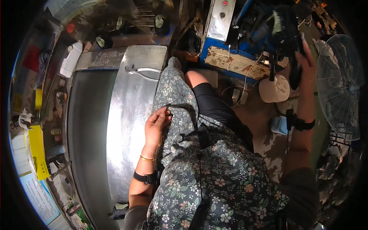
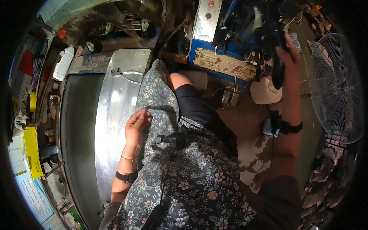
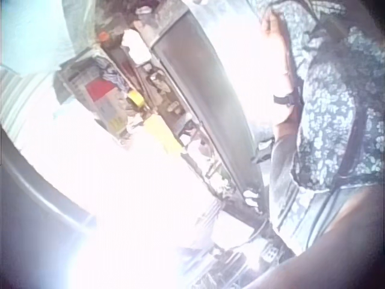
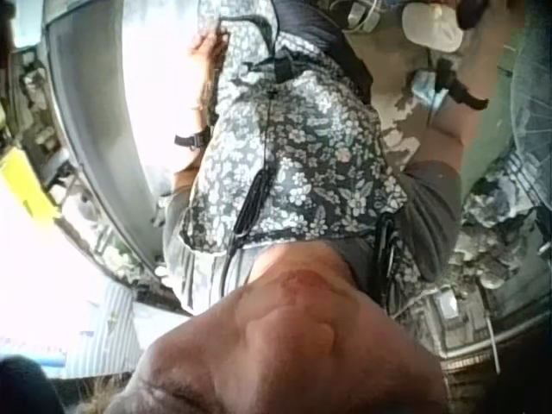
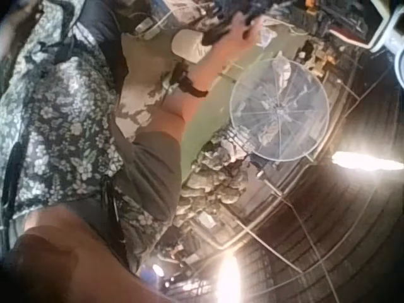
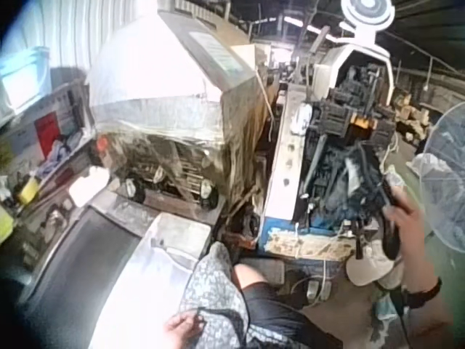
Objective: The person picks up a shoe from the conveyor belt, fits it onto a machine to be pressed, and then removes it. They press a sole onto the bottom of the shoe by hand, smoothing the edges, and place it back onto the conveyor belt.
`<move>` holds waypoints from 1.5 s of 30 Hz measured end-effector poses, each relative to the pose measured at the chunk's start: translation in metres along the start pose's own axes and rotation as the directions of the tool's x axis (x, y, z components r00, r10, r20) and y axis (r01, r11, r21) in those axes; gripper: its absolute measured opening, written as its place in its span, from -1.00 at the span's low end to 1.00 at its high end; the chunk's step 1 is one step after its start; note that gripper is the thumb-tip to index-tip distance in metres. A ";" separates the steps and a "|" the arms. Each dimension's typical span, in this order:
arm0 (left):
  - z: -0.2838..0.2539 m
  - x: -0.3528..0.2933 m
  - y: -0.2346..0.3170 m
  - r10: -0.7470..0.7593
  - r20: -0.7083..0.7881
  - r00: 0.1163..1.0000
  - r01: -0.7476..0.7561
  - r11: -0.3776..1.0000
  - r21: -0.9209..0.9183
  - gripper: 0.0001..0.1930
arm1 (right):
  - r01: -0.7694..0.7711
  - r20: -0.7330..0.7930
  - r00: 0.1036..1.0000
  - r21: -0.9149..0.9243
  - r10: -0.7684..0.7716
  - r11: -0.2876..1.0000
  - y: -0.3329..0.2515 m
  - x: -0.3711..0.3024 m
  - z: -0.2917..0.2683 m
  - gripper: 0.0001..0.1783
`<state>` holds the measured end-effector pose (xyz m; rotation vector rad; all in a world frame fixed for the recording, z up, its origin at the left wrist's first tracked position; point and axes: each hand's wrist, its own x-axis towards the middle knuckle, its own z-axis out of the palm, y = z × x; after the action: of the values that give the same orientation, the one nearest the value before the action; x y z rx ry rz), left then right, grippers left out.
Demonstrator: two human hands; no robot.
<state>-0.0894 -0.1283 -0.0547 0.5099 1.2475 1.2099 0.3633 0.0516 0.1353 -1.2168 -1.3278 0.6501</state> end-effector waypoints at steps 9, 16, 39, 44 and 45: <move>0.038 -0.015 0.009 0.115 0.618 0.778 -0.548 0.605 0.577 -0.53 | 0.030 -0.109 0.993 -0.012 -0.031 0.999 0.007 0.054 -0.053 -0.44; 0.051 -0.001 -0.004 -0.088 0.796 0.598 -0.707 0.410 0.576 -0.60 | -0.015 -0.135 0.991 -0.068 0.005 0.998 0.018 0.082 -0.065 -0.37; 0.031 -0.030 -0.021 -0.206 0.282 0.937 0.126 0.953 0.276 -0.67 | 0.031 0.012 0.999 -0.911 -0.048 0.411 0.046 0.172 -0.009 -0.17; 0.046 -0.034 -0.018 -0.138 0.301 0.944 0.059 0.964 0.258 -0.69 | 0.026 -0.029 0.991 -0.920 -0.133 0.391 0.051 0.156 -0.015 -0.23; 0.047 -0.035 -0.014 -0.144 0.306 0.941 0.039 0.945 0.325 -0.69 | 0.026 -0.027 0.991 -0.922 -0.130 0.386 0.052 0.157 -0.014 -0.24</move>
<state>-0.0362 -0.1502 -0.0363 0.8416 1.1652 0.8065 0.4220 0.2061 0.1470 -2.0241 -1.7090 -0.3688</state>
